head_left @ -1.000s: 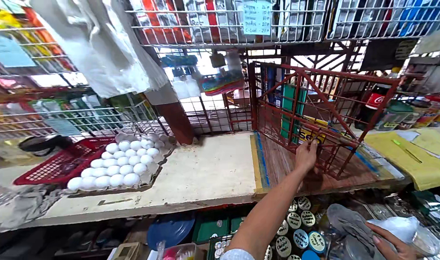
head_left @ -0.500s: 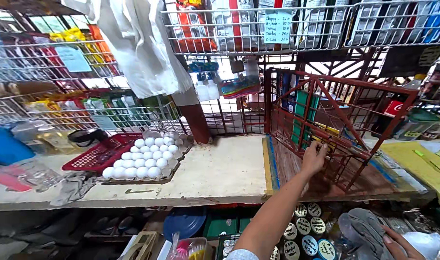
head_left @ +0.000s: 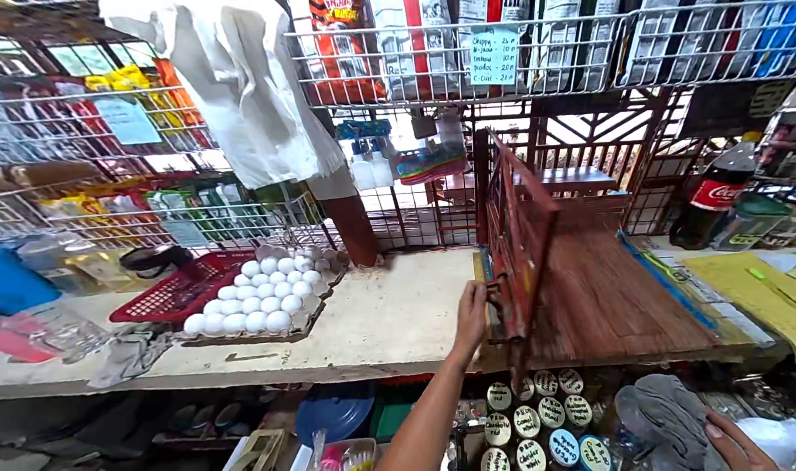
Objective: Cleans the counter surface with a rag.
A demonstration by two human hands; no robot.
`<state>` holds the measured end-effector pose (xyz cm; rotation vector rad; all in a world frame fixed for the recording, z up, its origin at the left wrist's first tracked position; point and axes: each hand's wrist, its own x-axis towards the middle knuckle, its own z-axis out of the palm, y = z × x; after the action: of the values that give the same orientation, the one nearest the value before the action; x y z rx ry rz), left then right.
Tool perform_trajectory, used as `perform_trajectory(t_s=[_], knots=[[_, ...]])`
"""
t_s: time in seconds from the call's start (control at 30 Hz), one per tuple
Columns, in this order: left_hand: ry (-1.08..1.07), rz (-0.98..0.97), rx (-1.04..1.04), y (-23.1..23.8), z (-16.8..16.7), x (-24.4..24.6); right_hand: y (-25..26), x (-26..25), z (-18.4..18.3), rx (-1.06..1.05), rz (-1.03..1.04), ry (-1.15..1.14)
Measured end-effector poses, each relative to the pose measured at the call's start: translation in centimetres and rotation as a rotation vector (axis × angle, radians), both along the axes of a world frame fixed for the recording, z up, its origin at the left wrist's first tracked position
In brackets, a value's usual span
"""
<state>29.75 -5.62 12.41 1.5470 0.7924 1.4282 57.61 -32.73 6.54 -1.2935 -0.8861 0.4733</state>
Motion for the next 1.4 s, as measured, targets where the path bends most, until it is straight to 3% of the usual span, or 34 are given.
perform_trajectory(t_s=[0.2,0.33,0.4,0.5,0.63,0.7,0.77,0.83,0.9,1.0,1.1,1.27,1.33,1.4], knots=[[-0.139,0.092,-0.216,0.4,1.7,-6.5,2.3,-3.0,2.2,-0.025,0.034,0.072],[-0.214,0.042,-0.247,3.6,0.1,-10.3,3.3,-3.3,1.8,-0.015,0.084,0.077],[-0.115,0.088,-0.289,3.7,0.9,-11.5,3.7,-3.2,1.5,-0.001,0.083,0.09],[0.124,0.173,-0.188,4.3,1.7,-13.1,5.0,-3.1,1.9,0.018,0.096,0.094],[0.237,0.27,-0.178,6.4,0.9,-15.9,9.1,-3.1,4.0,0.004,0.16,0.039],[0.14,0.313,-0.19,7.6,-1.0,-17.9,12.1,-3.9,5.1,-0.03,0.208,-0.047],[0.052,0.484,-0.156,6.6,-3.1,-20.4,15.3,-5.5,5.7,-0.05,0.254,-0.215],[0.17,0.717,-0.135,3.9,-3.9,-21.8,18.8,-7.5,4.4,-0.038,0.3,-0.458],[0.286,0.826,-0.1,1.2,-5.6,-22.4,22.5,-9.4,1.3,-0.094,0.35,-0.73],[0.392,0.868,-0.053,-0.5,-8.8,-22.6,27.8,-10.9,-1.4,-0.468,0.653,-1.051],[0.52,0.926,-0.028,0.0,-10.8,-22.2,33.8,-10.0,-1.6,-0.537,0.775,-1.15],[0.608,1.063,0.135,2.1,-15.5,-21.1,46.5,-6.3,-2.4,-0.521,0.659,-1.192],[0.503,1.076,0.268,2.9,-16.2,-20.5,51.9,-5.2,-3.0,-0.494,0.597,-1.195],[0.282,0.962,0.286,2.8,-16.5,-20.2,56.9,-4.5,-3.3,-0.431,0.56,-1.171]])
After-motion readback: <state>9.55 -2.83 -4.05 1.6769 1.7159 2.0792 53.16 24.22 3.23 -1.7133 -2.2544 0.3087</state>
